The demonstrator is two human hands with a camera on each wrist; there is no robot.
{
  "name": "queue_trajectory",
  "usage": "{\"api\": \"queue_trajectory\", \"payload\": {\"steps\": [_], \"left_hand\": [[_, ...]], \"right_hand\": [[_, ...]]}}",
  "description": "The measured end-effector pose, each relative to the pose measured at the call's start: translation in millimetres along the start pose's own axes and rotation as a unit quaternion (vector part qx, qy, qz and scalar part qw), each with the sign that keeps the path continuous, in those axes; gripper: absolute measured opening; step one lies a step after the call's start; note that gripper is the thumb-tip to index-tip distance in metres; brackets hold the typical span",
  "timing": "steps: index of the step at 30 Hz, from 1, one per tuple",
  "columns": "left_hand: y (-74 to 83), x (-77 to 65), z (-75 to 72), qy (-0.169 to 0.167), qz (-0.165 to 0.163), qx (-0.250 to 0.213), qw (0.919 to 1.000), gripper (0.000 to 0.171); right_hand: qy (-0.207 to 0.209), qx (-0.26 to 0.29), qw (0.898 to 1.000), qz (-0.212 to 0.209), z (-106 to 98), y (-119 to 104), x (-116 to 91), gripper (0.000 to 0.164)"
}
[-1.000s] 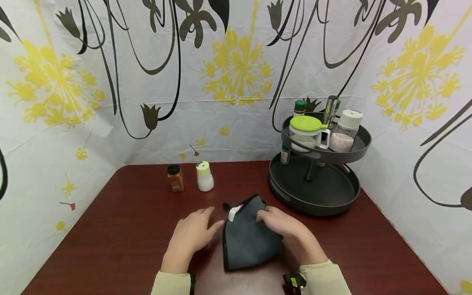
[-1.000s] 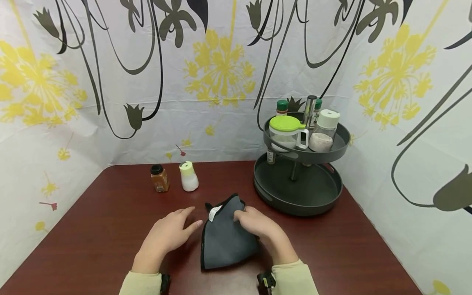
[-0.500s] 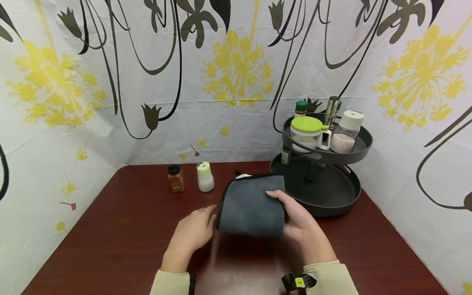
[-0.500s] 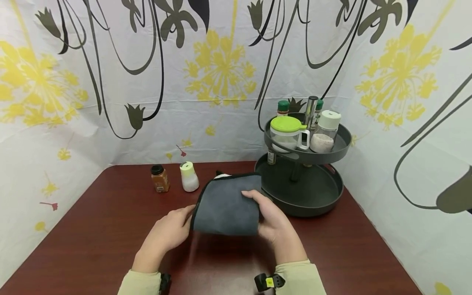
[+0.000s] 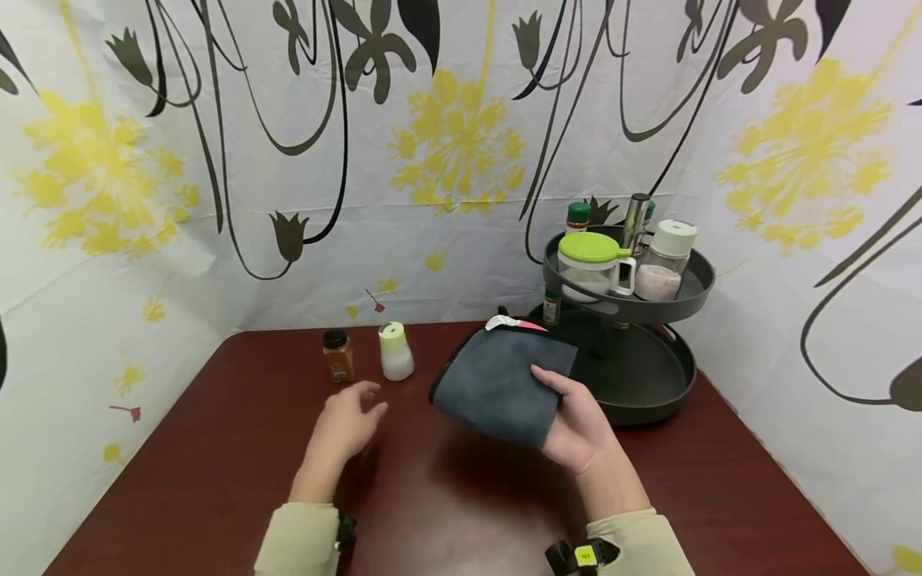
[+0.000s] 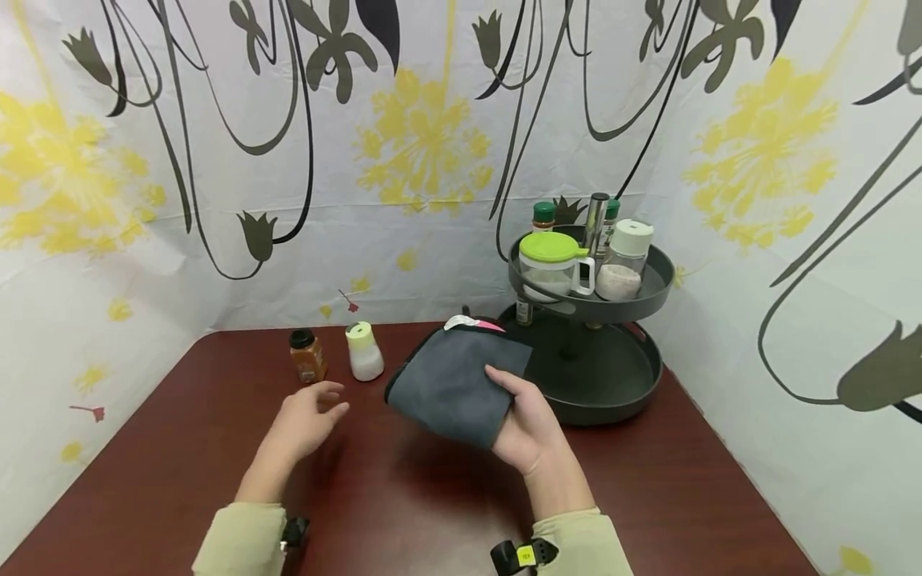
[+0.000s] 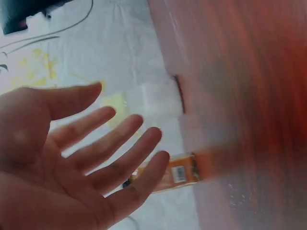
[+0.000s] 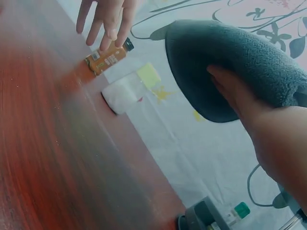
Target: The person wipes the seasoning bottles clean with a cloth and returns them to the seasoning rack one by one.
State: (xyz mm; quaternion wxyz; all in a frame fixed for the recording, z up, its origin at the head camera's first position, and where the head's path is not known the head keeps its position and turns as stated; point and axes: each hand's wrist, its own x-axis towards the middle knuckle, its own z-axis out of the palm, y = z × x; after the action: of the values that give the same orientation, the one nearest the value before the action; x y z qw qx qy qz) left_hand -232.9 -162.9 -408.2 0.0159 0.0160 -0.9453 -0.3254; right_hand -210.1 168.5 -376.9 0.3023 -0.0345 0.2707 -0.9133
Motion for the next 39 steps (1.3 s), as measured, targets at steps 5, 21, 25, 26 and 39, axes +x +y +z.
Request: {"api": "queue_trajectory", "payload": {"steps": [5, 21, 25, 26, 39], "left_hand": [[-19.5, 24.0, -16.5, 0.039, -0.040, -0.027, 0.9981, 0.049], [-42.7, 96.7, -16.1, 0.111, -0.130, -0.111, 0.9790, 0.097], [-52.5, 102.2, -8.3, 0.096, -0.135, -0.091, 0.9819, 0.088], [-54.2, 102.7, -7.1, 0.095, -0.136, -0.088, 0.9822, 0.086], [-46.9, 92.4, -22.1, 0.063, -0.108, -0.083, 0.9887, 0.081]], "right_hand": [[0.007, 0.000, 1.000, -0.011, -2.5, 1.3, 1.2, 0.056], [0.010, 0.007, 0.999, -0.044, -5.9, 4.7, 1.9, 0.060], [0.002, -0.015, 0.999, -0.048, -6.4, 4.7, 2.0, 0.060], [0.000, -0.017, 0.999, -0.051, -6.5, 4.7, 2.5, 0.061], [0.027, -0.021, 0.998, -0.045, -8.3, 5.7, 5.4, 0.061]]}}
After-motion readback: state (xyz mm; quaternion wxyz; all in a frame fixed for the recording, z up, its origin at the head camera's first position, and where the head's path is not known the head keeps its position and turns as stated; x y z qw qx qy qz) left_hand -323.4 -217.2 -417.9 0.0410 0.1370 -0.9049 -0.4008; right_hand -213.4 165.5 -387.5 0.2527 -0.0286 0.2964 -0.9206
